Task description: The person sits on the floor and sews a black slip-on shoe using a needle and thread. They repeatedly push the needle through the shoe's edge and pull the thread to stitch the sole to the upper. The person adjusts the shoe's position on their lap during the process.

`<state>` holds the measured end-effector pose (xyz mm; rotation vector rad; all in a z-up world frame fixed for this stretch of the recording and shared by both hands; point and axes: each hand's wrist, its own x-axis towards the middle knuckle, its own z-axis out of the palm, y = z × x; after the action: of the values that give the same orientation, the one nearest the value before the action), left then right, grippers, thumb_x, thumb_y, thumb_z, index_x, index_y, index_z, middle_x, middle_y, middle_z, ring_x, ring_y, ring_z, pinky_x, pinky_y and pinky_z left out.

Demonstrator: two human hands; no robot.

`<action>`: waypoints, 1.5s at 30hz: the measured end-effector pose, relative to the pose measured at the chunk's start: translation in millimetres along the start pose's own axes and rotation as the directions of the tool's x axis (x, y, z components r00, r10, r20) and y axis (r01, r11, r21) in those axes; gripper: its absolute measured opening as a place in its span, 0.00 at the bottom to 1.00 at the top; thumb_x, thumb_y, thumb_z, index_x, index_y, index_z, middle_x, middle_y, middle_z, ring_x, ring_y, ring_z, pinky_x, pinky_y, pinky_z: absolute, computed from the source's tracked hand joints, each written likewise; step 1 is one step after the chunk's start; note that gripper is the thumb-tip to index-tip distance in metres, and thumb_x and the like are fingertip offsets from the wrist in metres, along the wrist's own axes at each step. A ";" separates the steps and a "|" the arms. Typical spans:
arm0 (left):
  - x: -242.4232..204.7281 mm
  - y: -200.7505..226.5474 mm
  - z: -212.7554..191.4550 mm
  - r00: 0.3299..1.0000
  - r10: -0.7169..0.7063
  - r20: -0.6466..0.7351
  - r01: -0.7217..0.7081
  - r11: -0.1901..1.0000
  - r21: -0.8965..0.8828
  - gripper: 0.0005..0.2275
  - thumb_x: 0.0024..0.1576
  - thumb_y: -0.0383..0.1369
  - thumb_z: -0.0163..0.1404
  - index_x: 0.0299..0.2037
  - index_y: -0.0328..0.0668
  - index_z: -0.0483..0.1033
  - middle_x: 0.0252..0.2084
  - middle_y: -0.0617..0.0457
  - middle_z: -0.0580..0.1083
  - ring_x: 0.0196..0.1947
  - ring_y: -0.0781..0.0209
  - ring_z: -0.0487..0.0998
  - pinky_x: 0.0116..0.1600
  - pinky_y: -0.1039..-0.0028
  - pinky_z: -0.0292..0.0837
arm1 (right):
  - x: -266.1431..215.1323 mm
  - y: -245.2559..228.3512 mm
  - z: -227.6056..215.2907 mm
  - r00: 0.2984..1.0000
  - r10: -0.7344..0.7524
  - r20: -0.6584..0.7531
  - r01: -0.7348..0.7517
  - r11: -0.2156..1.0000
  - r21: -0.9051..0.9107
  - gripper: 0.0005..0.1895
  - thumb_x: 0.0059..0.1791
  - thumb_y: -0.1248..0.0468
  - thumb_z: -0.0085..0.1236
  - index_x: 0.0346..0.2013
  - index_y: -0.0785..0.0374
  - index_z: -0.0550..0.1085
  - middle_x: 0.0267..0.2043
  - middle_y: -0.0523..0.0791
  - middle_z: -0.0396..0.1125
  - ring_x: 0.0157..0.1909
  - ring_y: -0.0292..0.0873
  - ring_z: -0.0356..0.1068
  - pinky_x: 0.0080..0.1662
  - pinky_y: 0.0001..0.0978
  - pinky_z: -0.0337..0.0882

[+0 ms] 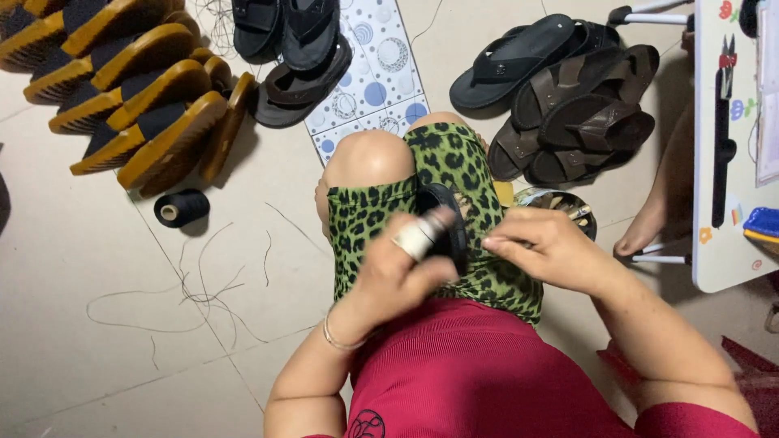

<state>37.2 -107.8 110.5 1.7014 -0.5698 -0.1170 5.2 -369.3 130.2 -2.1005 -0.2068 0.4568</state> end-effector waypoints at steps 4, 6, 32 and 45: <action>-24.4 -32.3 25.4 0.991 -0.026 -0.128 0.089 0.849 0.521 0.15 0.60 0.48 0.54 0.41 0.46 0.84 0.30 0.56 0.69 0.22 0.55 0.74 0.26 0.67 0.73 | 12.4 -6.8 13.9 0.982 -0.147 -0.120 0.175 0.948 0.268 0.10 0.52 0.60 0.56 0.33 0.56 0.84 0.42 0.46 0.75 0.41 0.43 0.75 0.47 0.33 0.75; -24.1 -26.9 35.0 0.980 0.053 -0.193 0.075 0.798 0.598 0.22 0.63 0.43 0.49 0.15 0.49 0.66 0.24 0.61 0.57 0.15 0.58 0.66 0.20 0.73 0.63 | 21.0 8.4 38.8 0.960 -0.162 -0.229 0.279 0.628 0.727 0.40 0.60 0.42 0.25 0.09 0.56 0.66 0.16 0.47 0.65 0.22 0.44 0.64 0.35 0.32 0.71; -111.5 -182.4 -148.3 0.721 -0.419 -0.551 0.677 0.260 0.688 0.15 0.62 0.39 0.54 0.39 0.30 0.79 0.45 0.37 0.73 0.42 0.34 0.74 0.49 0.49 0.69 | 11.7 -21.7 -47.2 0.965 -0.013 0.264 0.131 0.890 -0.436 0.28 0.53 0.55 0.52 0.69 0.34 0.65 0.42 0.41 0.67 0.38 0.43 0.70 0.35 0.40 0.72; 25.0 -23.1 -10.1 0.977 0.112 0.181 -0.185 0.867 0.463 0.32 0.57 0.56 0.53 0.56 0.28 0.73 0.56 0.37 0.74 0.59 0.39 0.73 0.72 0.42 0.52 | 26.9 -29.7 -54.1 0.908 0.103 0.407 0.245 0.656 -0.714 0.31 0.50 0.52 0.52 0.67 0.19 0.64 0.26 0.39 0.59 0.21 0.48 0.67 0.18 0.48 0.67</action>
<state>69.9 -107.1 96.7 2.1316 -0.8964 0.0133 52.4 -386.7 174.9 -2.7696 -0.8687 0.8881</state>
